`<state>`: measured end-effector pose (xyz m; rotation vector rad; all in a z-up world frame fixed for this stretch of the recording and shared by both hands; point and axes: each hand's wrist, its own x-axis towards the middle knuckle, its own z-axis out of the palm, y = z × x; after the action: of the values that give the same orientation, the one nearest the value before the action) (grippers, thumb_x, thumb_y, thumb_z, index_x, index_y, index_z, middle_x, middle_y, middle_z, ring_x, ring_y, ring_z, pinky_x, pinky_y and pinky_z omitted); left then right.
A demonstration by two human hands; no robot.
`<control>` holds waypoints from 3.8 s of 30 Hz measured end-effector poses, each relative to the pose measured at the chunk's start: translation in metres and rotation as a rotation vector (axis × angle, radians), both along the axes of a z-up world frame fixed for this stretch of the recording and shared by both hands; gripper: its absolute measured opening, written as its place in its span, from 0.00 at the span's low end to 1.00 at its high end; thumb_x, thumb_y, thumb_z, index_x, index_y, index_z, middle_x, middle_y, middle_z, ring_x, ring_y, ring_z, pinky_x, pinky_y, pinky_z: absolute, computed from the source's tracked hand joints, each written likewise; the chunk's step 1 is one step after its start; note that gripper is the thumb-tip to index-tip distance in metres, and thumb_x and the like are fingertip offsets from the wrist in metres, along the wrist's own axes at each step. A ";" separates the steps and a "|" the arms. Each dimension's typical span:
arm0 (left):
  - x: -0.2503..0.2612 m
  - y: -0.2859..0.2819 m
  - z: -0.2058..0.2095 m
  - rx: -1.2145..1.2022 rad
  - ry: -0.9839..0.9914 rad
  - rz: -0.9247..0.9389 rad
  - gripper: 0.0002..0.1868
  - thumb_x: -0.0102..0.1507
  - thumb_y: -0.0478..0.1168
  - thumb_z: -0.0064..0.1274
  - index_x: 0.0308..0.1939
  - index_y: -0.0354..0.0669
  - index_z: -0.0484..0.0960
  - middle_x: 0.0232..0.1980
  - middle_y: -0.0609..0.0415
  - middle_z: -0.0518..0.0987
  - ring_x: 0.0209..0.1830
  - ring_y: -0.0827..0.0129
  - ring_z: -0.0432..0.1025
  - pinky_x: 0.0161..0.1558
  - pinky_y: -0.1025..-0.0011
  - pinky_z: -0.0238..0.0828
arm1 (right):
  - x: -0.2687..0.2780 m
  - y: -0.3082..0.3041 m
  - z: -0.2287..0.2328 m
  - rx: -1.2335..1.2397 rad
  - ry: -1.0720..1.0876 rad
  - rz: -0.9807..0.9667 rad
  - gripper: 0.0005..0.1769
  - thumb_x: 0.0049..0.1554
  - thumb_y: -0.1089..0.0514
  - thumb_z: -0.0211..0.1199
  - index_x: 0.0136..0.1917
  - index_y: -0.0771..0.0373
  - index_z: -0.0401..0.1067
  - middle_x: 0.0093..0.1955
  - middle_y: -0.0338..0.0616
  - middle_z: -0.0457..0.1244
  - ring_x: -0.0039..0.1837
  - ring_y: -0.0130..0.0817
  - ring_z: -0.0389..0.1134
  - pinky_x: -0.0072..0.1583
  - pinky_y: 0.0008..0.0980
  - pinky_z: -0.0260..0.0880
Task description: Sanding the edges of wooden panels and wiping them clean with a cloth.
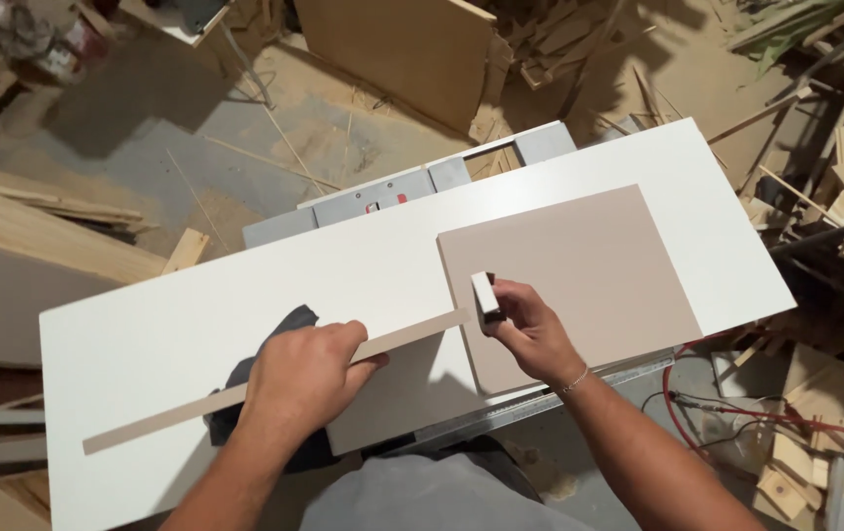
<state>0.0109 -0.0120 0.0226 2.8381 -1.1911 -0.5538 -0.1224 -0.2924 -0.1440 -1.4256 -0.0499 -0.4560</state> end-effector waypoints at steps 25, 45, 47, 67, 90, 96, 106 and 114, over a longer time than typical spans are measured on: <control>-0.007 0.004 -0.021 0.108 -0.089 0.061 0.20 0.62 0.67 0.51 0.37 0.60 0.74 0.33 0.62 0.83 0.35 0.53 0.77 0.35 0.52 0.72 | -0.003 0.028 0.028 -0.023 -0.121 0.076 0.20 0.65 0.61 0.60 0.69 0.54 0.62 0.74 0.58 0.59 0.79 0.52 0.59 0.76 0.47 0.62; -0.009 -0.001 -0.011 0.100 -0.063 0.101 0.15 0.61 0.63 0.53 0.40 0.64 0.78 0.34 0.64 0.83 0.35 0.57 0.77 0.34 0.57 0.71 | -0.002 0.028 0.075 -0.013 -0.249 0.111 0.21 0.66 0.61 0.61 0.69 0.48 0.63 0.75 0.54 0.59 0.79 0.52 0.59 0.77 0.52 0.62; -0.007 0.001 -0.014 0.098 -0.075 0.092 0.15 0.61 0.64 0.52 0.40 0.63 0.78 0.34 0.64 0.84 0.35 0.55 0.77 0.35 0.55 0.71 | -0.002 0.030 0.027 -0.001 -0.144 0.081 0.22 0.64 0.63 0.62 0.69 0.51 0.64 0.74 0.53 0.59 0.78 0.48 0.60 0.77 0.48 0.61; -0.022 -0.095 -0.026 -0.460 -0.364 -0.307 0.25 0.65 0.36 0.44 0.67 0.39 0.76 0.37 0.43 0.83 0.29 0.47 0.79 0.30 0.53 0.74 | -0.018 0.022 -0.083 0.078 0.373 -0.146 0.28 0.56 0.67 0.68 0.69 0.62 0.67 0.63 0.49 0.69 0.67 0.34 0.67 0.71 0.45 0.66; -0.062 0.106 -0.040 -0.527 -0.976 0.375 0.31 0.65 0.54 0.71 0.19 0.50 0.66 0.21 0.59 0.69 0.19 0.62 0.62 0.25 0.65 0.51 | -0.065 -0.021 -0.075 0.068 0.547 -0.442 0.25 0.58 0.62 0.61 0.69 0.60 0.64 0.66 0.47 0.65 0.67 0.34 0.65 0.69 0.35 0.64; -0.086 0.096 -0.049 -0.692 -0.806 0.672 0.33 0.65 0.51 0.65 0.14 0.47 0.62 0.14 0.57 0.56 0.16 0.64 0.49 0.23 0.65 0.42 | -0.038 -0.013 -0.069 0.118 0.486 -0.422 0.24 0.59 0.62 0.61 0.68 0.63 0.64 0.65 0.48 0.65 0.66 0.35 0.65 0.69 0.37 0.64; -0.125 0.089 -0.057 -1.275 0.320 1.748 0.23 0.68 0.43 0.58 0.28 0.22 0.83 0.29 0.34 0.84 0.28 0.53 0.77 0.40 0.62 0.79 | -0.033 -0.018 -0.052 0.050 0.607 -0.451 0.25 0.60 0.60 0.60 0.69 0.64 0.64 0.63 0.49 0.66 0.64 0.34 0.66 0.66 0.36 0.66; -0.146 0.090 -0.088 -1.462 1.090 1.961 0.32 0.62 0.60 0.50 0.63 0.47 0.73 0.48 0.35 0.79 0.40 0.46 0.74 0.47 0.49 0.74 | -0.042 -0.021 -0.069 0.160 0.592 -0.489 0.23 0.63 0.62 0.58 0.71 0.63 0.62 0.61 0.51 0.63 0.61 0.36 0.64 0.59 0.40 0.69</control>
<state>-0.1353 0.0781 -0.0657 0.8833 1.0186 -0.4195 -0.1640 -0.3139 -0.2125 -1.3600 0.8090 -0.4058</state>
